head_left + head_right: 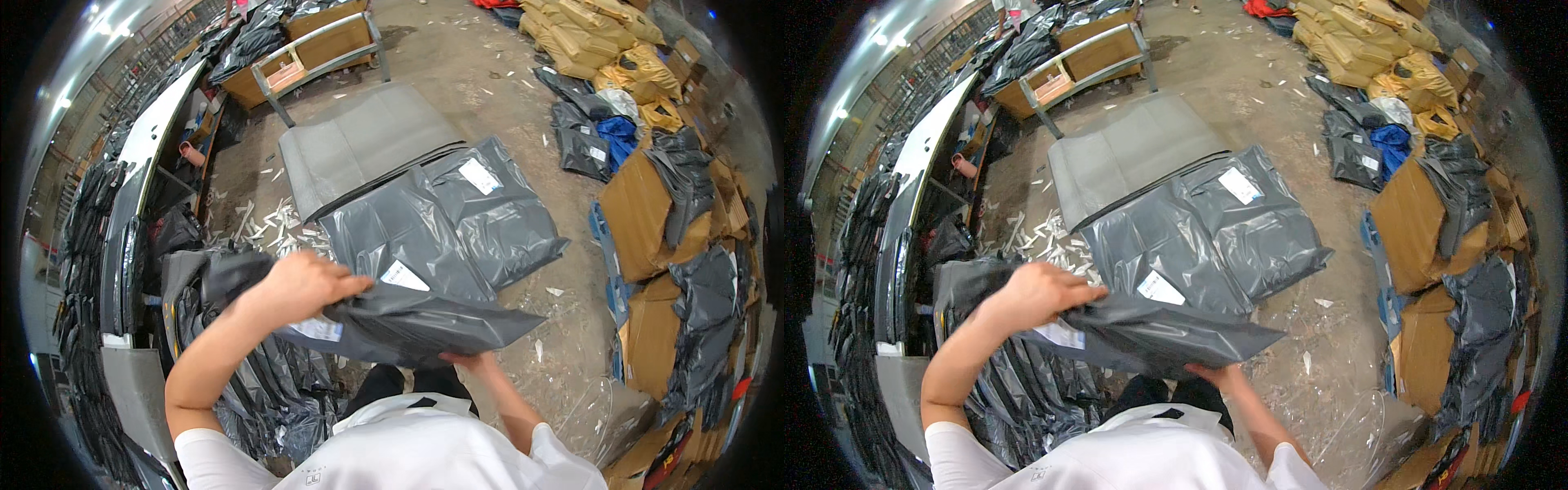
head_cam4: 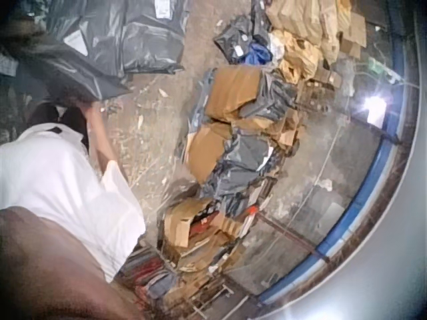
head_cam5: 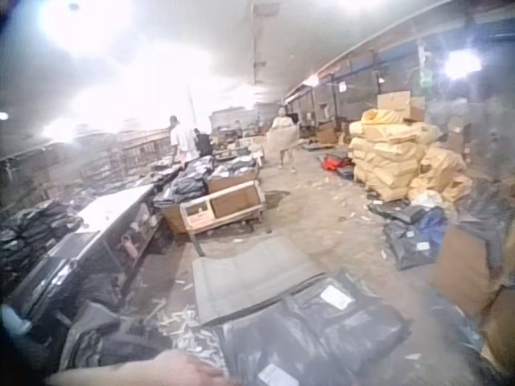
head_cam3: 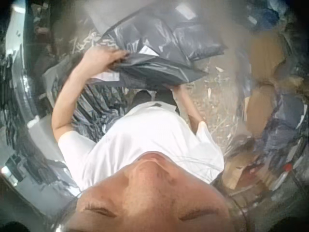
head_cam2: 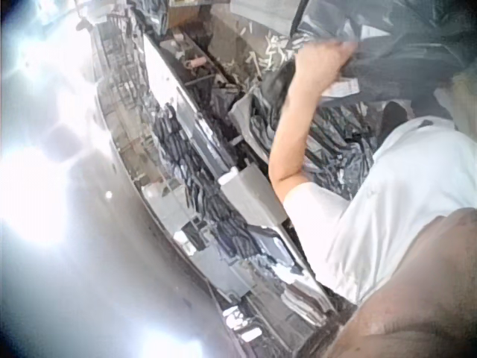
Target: The person picks up mats, folds them, places them inside shipping bags, and then applies labels to the bags.
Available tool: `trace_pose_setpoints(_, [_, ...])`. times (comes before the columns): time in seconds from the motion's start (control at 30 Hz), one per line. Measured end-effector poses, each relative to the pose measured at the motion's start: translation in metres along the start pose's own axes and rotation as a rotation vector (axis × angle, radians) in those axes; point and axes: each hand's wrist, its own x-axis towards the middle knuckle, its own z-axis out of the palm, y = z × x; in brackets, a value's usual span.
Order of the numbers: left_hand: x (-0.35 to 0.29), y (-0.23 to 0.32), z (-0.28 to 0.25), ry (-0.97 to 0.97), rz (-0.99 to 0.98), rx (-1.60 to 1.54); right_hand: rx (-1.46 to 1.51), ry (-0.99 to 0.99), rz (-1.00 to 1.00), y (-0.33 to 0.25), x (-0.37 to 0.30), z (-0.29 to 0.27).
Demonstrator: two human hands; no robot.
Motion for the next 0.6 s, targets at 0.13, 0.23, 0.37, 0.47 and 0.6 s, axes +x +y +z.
trace_pose_setpoints(0.13, [0.073,-0.023,0.002,0.422,-0.174,0.395,-0.06,0.147,0.186,0.031,0.017,0.056])
trace_pose_setpoints(0.23, [0.096,-0.01,0.051,0.288,-0.154,0.064,0.191,0.246,0.13,0.081,0.078,0.057])
trace_pose_setpoints(0.37, [0.052,0.026,0.12,-0.132,-0.155,-0.247,0.269,0.44,0.489,0.102,0.13,0.047])
trace_pose_setpoints(0.47, [-0.009,0.051,0.145,-0.204,-0.385,-0.52,0.335,0.402,0.481,0.106,0.131,0.048])
trace_pose_setpoints(0.6, [-0.074,0.086,0.141,-0.058,-0.554,-0.676,0.435,0.194,0.561,0.123,0.132,0.027])
